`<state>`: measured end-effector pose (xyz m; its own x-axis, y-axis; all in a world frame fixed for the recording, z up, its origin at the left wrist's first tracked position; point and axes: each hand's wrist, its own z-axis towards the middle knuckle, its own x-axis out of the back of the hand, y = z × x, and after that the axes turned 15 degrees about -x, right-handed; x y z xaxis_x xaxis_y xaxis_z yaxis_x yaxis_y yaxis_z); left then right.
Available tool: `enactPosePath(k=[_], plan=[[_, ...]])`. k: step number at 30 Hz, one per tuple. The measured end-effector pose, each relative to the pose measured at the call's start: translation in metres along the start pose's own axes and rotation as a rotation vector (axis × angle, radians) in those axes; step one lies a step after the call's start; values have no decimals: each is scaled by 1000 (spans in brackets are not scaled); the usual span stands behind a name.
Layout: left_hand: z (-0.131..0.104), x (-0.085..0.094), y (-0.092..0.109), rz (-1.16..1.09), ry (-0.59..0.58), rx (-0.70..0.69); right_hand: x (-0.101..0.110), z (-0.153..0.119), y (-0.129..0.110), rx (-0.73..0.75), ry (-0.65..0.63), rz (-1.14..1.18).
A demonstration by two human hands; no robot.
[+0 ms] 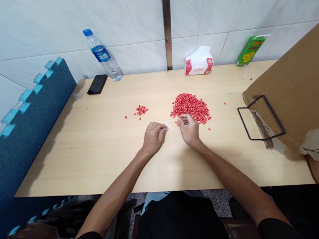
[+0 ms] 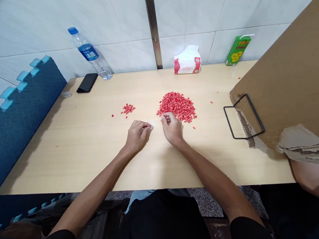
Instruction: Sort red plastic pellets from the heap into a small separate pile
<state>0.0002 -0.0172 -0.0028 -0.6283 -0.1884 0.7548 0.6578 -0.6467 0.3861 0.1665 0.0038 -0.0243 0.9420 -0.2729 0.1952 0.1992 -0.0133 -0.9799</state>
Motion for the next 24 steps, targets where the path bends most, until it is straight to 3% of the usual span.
enactPosePath(k=[6, 14, 24], plan=[[-2, 0, -6, -117, 48, 100, 2, -4, -4, 43, -5, -52], [-2, 0, -9, -240, 72, 154, -10, -18, -6, 331, -164, -291], [-4, 0, -6, -180, 80, 89, -15, -17, 0, 350, -178, -393]])
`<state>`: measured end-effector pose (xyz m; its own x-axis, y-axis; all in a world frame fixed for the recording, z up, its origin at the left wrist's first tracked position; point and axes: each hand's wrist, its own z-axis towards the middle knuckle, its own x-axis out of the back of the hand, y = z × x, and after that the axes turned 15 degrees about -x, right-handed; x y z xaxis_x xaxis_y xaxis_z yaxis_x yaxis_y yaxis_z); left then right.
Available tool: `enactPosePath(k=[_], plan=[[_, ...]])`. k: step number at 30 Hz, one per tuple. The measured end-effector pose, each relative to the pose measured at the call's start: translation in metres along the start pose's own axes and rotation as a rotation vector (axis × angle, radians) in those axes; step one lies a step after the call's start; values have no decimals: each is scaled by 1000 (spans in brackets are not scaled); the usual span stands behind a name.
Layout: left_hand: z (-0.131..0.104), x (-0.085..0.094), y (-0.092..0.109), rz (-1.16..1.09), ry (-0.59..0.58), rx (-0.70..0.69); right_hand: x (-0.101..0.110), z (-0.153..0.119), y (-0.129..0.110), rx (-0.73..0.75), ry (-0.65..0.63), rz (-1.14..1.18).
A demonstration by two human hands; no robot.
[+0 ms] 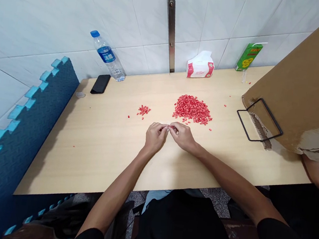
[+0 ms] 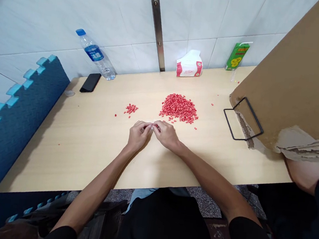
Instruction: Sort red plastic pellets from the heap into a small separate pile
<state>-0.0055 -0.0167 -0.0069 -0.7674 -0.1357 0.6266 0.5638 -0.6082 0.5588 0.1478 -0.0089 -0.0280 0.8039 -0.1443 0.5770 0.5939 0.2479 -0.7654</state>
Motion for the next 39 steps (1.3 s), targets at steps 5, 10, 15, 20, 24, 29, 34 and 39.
enactPosePath(k=[5, 10, 15, 20, 24, 29, 34, 39], plan=[[-1, -1, 1, 31, 3, -31, 2, -1, -2, 1, -11, 37], [-2, -1, 4, 128, 62, -100, 5, -2, -4, -8, -22, 63], [-5, -4, 1, 197, -24, -307, 7, -3, -3, -4, -23, 45], [-7, -5, -2, 261, -37, -382, 6, -3, -2, 41, 9, 13], [-6, -3, -1, 302, -36, -395, 4, -3, 1, 92, 31, -29], [-6, -2, 1, 299, -46, -351, 3, -4, 1, 74, 19, -41], [-5, -2, 2, 229, 16, -247, 4, -4, 1, -5, 16, 14], [-2, 2, 5, 121, 23, -173, 3, -4, 3, -58, 16, 67]])
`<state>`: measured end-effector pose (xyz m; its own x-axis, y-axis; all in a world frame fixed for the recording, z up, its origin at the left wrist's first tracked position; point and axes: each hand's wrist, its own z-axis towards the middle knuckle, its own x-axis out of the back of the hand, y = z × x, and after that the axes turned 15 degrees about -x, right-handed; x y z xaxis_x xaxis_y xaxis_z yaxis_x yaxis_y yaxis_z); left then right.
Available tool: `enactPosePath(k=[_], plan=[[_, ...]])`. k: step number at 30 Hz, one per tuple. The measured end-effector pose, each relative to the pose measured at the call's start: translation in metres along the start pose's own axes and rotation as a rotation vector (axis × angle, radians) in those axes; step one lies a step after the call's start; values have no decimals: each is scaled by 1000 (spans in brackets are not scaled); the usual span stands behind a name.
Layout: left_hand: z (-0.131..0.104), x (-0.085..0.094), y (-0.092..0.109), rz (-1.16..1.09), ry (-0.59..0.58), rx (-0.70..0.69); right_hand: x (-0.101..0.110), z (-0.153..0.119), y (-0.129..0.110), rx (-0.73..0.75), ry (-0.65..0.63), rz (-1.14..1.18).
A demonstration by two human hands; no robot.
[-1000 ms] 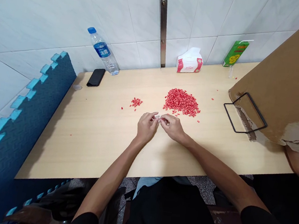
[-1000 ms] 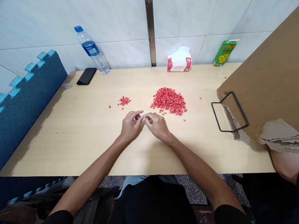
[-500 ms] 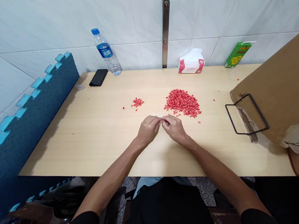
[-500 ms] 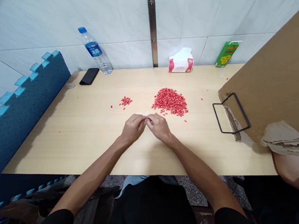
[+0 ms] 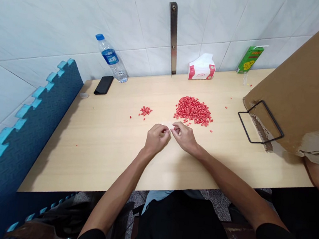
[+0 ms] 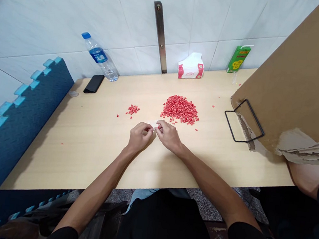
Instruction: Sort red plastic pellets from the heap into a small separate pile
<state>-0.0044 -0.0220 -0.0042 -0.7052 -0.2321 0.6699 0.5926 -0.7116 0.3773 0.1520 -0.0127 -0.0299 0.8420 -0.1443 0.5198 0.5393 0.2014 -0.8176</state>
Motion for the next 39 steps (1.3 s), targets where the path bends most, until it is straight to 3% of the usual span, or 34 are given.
enactPosePath(k=[8, 16, 33, 39], plan=[[1, 5, 0, -164, 42, 96, 5, 0, -5, 88, -20, -8], [0, 4, 1, -257, 92, 115, 0, -7, -5, -12, -13, 110], [-2, 0, 1, -147, 26, 43, 0, -8, -4, 57, 19, -15], [-2, 0, 2, -100, 3, 27, 1, -7, -4, 16, 16, -3]])
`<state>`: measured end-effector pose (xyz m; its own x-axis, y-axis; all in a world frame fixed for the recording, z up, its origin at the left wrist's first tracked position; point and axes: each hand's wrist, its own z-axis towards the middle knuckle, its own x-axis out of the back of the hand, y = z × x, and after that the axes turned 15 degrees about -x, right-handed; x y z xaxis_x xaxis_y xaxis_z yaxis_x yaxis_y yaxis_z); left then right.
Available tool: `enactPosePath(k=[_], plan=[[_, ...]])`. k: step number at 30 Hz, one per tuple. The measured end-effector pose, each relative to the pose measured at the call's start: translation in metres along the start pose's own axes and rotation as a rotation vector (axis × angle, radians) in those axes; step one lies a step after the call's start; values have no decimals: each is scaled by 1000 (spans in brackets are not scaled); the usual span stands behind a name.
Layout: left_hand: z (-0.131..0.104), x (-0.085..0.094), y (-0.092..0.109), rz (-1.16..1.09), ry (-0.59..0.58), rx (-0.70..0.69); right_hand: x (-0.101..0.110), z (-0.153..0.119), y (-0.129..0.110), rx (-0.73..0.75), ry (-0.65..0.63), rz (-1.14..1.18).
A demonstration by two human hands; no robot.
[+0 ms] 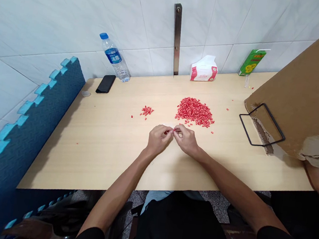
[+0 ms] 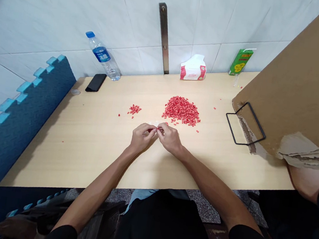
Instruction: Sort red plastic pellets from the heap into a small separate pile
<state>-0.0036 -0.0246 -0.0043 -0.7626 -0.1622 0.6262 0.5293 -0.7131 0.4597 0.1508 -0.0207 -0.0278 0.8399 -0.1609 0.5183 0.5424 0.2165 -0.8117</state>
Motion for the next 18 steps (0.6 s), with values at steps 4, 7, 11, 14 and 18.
enactPosePath(k=[4, 7, 11, 14, 18], plan=[[0, 1, 0, -20, -14, 11, 1, 1, 0, -8, 0, 1], [0, 1, -1, -56, -3, 34, 1, 1, 1, -11, -11, 11], [-1, 1, -2, -92, 10, 52, 0, 1, 2, -26, -21, 32], [-1, 0, -3, -109, 18, 61, 0, 1, 2, -34, -32, 47], [-1, 0, -5, -114, 25, 84, 2, 1, 0, -45, -48, 72]])
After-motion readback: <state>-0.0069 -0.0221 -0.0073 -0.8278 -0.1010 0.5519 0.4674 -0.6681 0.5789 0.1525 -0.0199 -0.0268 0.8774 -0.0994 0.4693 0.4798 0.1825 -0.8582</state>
